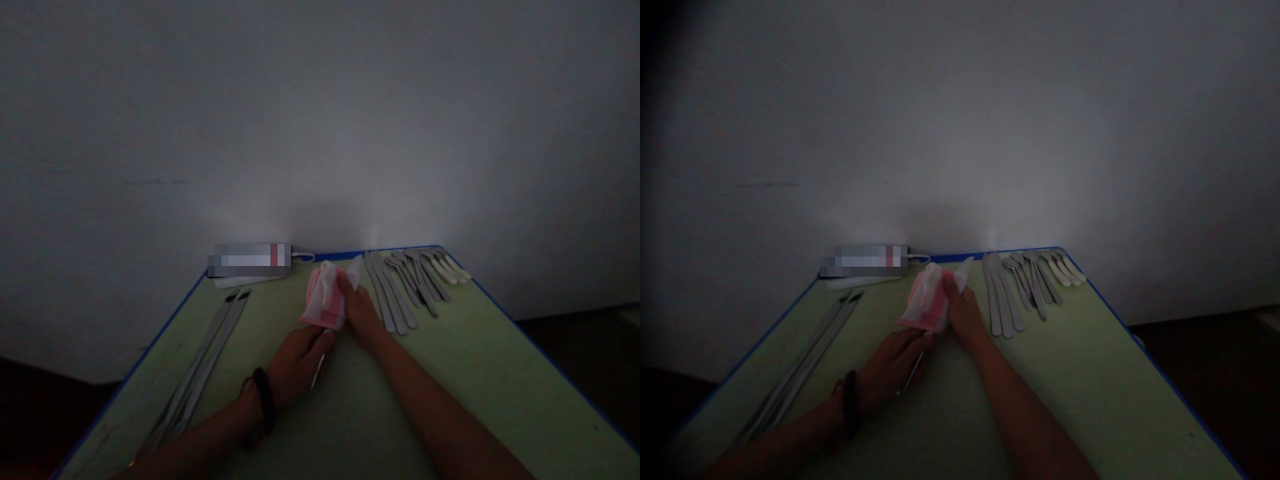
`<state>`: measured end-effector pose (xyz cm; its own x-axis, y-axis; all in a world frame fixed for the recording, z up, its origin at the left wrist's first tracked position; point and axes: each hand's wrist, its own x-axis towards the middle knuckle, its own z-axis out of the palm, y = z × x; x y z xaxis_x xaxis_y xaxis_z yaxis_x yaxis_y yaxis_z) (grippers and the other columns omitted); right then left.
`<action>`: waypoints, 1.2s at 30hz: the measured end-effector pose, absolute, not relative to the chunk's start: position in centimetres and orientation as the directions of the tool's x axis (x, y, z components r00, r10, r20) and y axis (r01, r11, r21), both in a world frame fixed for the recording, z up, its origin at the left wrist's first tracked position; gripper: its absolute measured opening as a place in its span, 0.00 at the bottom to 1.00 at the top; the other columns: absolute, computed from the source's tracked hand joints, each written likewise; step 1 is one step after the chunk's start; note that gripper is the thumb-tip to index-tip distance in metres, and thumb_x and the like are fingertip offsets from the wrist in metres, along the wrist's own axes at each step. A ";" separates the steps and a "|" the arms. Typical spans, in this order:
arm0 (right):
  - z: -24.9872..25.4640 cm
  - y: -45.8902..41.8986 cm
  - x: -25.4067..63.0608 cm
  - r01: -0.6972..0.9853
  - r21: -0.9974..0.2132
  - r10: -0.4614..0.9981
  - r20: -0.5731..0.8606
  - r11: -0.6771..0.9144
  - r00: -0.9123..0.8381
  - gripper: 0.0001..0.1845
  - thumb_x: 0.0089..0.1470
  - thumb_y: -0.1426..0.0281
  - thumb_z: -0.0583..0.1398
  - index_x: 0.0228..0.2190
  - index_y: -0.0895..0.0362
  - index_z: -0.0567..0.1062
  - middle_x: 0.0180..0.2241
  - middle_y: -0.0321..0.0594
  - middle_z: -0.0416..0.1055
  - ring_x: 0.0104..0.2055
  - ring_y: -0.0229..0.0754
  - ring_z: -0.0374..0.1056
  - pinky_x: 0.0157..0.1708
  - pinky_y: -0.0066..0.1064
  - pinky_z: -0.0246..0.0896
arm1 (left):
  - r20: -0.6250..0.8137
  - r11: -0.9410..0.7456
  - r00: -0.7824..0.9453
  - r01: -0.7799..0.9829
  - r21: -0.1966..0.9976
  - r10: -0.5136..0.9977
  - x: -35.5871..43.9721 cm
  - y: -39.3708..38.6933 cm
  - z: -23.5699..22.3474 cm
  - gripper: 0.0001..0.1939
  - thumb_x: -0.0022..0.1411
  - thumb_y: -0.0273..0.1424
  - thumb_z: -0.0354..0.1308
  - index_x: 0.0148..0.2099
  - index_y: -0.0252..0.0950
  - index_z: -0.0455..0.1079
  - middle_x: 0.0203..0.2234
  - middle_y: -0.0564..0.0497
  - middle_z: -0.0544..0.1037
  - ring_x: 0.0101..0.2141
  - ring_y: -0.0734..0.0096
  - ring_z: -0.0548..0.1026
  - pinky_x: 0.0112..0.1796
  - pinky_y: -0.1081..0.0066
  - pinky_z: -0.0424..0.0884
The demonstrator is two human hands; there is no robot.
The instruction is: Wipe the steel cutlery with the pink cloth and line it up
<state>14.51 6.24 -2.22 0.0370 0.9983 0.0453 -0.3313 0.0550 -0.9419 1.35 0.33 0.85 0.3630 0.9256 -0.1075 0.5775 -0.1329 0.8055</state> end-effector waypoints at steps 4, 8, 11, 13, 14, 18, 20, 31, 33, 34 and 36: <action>-2.4 7.4 14.4 -0.272 -0.960 0.993 0.047 0.074 0.104 0.27 0.46 0.47 0.57 0.30 0.60 0.75 0.23 0.38 0.71 0.26 0.37 0.63 0.26 0.27 0.56 | -0.068 -0.185 0.424 0.526 0.830 0.903 1.1 0.5 0.8 0.13 0.65 0.37 0.43 0.33 0.36 0.63 0.20 0.57 0.68 0.22 0.73 0.66 0.26 0.74 0.59; -1.9 7.0 14.6 -0.279 -0.957 0.992 0.050 0.080 0.114 0.25 0.46 0.49 0.58 0.30 0.60 0.75 0.23 0.38 0.71 0.27 0.38 0.63 0.26 0.27 0.56 | -0.082 -0.185 0.448 0.520 0.834 0.890 1.0 0.5 0.6 0.14 0.66 0.38 0.41 0.38 0.37 0.63 0.21 0.57 0.67 0.22 0.73 0.65 0.26 0.73 0.59; -1.3 6.5 14.6 -0.341 -0.939 0.997 0.013 0.038 0.074 0.20 0.46 0.53 0.60 0.29 0.59 0.74 0.23 0.37 0.71 0.25 0.37 0.63 0.26 0.27 0.57 | -0.067 -0.157 0.429 0.466 0.871 0.901 1.0 0.6 0.2 0.15 0.66 0.40 0.41 0.36 0.36 0.62 0.21 0.56 0.65 0.23 0.73 0.63 0.27 0.73 0.59; -1.0 6.4 14.5 -0.449 -0.893 0.999 -0.031 -0.019 0.019 0.16 0.45 0.58 0.61 0.28 0.59 0.74 0.21 0.36 0.70 0.24 0.37 0.62 0.26 0.27 0.58 | -0.059 -0.125 0.392 0.427 0.896 0.918 1.1 0.7 -0.2 0.15 0.65 0.41 0.42 0.36 0.36 0.62 0.22 0.56 0.64 0.23 0.74 0.62 0.25 0.74 0.59; -0.9 6.5 14.4 -0.507 -0.861 0.999 -0.049 -0.044 -0.003 0.15 0.45 0.59 0.61 0.28 0.59 0.74 0.21 0.35 0.70 0.24 0.37 0.63 0.26 0.27 0.59 | -0.057 -0.110 0.372 0.414 0.903 0.927 1.1 0.8 -0.3 0.15 0.65 0.42 0.42 0.36 0.36 0.61 0.23 0.56 0.64 0.23 0.74 0.61 0.25 0.74 0.58; -0.8 7.1 14.1 -0.715 -0.688 0.990 -0.127 -0.127 -0.054 0.09 0.44 0.66 0.56 0.28 0.58 0.72 0.22 0.34 0.71 0.27 0.40 0.66 0.31 0.30 0.63 | -0.078 -0.073 0.324 0.430 0.900 0.943 1.3 0.8 -0.3 0.17 0.64 0.44 0.43 0.37 0.36 0.62 0.22 0.57 0.63 0.22 0.74 0.60 0.23 0.74 0.57; -0.7 7.3 14.1 -0.773 -0.612 0.984 -0.160 -0.166 -0.084 0.08 0.40 0.69 0.55 0.26 0.57 0.71 0.21 0.34 0.70 0.29 0.42 0.68 0.34 0.31 0.64 | -0.090 -0.074 0.322 0.464 0.883 0.942 1.4 0.7 0.1 0.18 0.64 0.45 0.43 0.35 0.35 0.62 0.22 0.56 0.64 0.22 0.74 0.61 0.23 0.74 0.57; 0.3 6.8 14.7 -0.788 -0.582 0.979 -0.147 -0.200 -0.140 0.15 0.40 0.62 0.52 0.30 0.56 0.71 0.26 0.39 0.73 0.35 0.48 0.70 0.37 0.39 0.66 | -0.121 -0.016 0.320 0.394 0.919 0.940 1.6 0.2 1.5 0.21 0.65 0.45 0.37 0.37 0.35 0.63 0.18 0.58 0.60 0.20 0.74 0.60 0.23 0.73 0.59; -0.1 7.1 14.9 -0.783 -0.595 0.982 -0.146 -0.181 -0.116 0.17 0.40 0.61 0.52 0.31 0.56 0.71 0.26 0.39 0.73 0.34 0.47 0.70 0.36 0.39 0.66 | -0.107 -0.038 0.329 0.406 0.913 0.938 1.6 0.2 1.5 0.20 0.65 0.44 0.38 0.36 0.35 0.63 0.18 0.58 0.61 0.21 0.74 0.61 0.24 0.73 0.59; -0.3 7.3 15.1 -0.768 -0.619 0.985 -0.141 -0.164 -0.096 0.16 0.40 0.60 0.52 0.31 0.55 0.71 0.26 0.38 0.73 0.33 0.47 0.69 0.36 0.39 0.66 | -0.098 -0.049 0.331 0.410 0.911 0.939 1.5 0.2 1.4 0.20 0.65 0.44 0.38 0.37 0.35 0.63 0.18 0.58 0.61 0.21 0.74 0.61 0.24 0.73 0.60; -0.9 7.5 15.3 -0.679 -0.728 0.995 -0.089 -0.093 -0.040 0.15 0.41 0.59 0.54 0.29 0.55 0.71 0.26 0.39 0.72 0.33 0.47 0.69 0.35 0.39 0.66 | -0.084 -0.062 0.327 0.414 0.908 0.941 1.5 0.3 1.4 0.19 0.65 0.43 0.39 0.37 0.35 0.63 0.19 0.57 0.61 0.21 0.74 0.62 0.24 0.74 0.60</action>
<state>15.33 7.51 -0.86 -0.0400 0.9952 -0.0892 -0.6788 -0.0926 -0.7285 1.47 0.27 1.40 0.3267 0.9414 -0.0843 0.4138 -0.0623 0.9082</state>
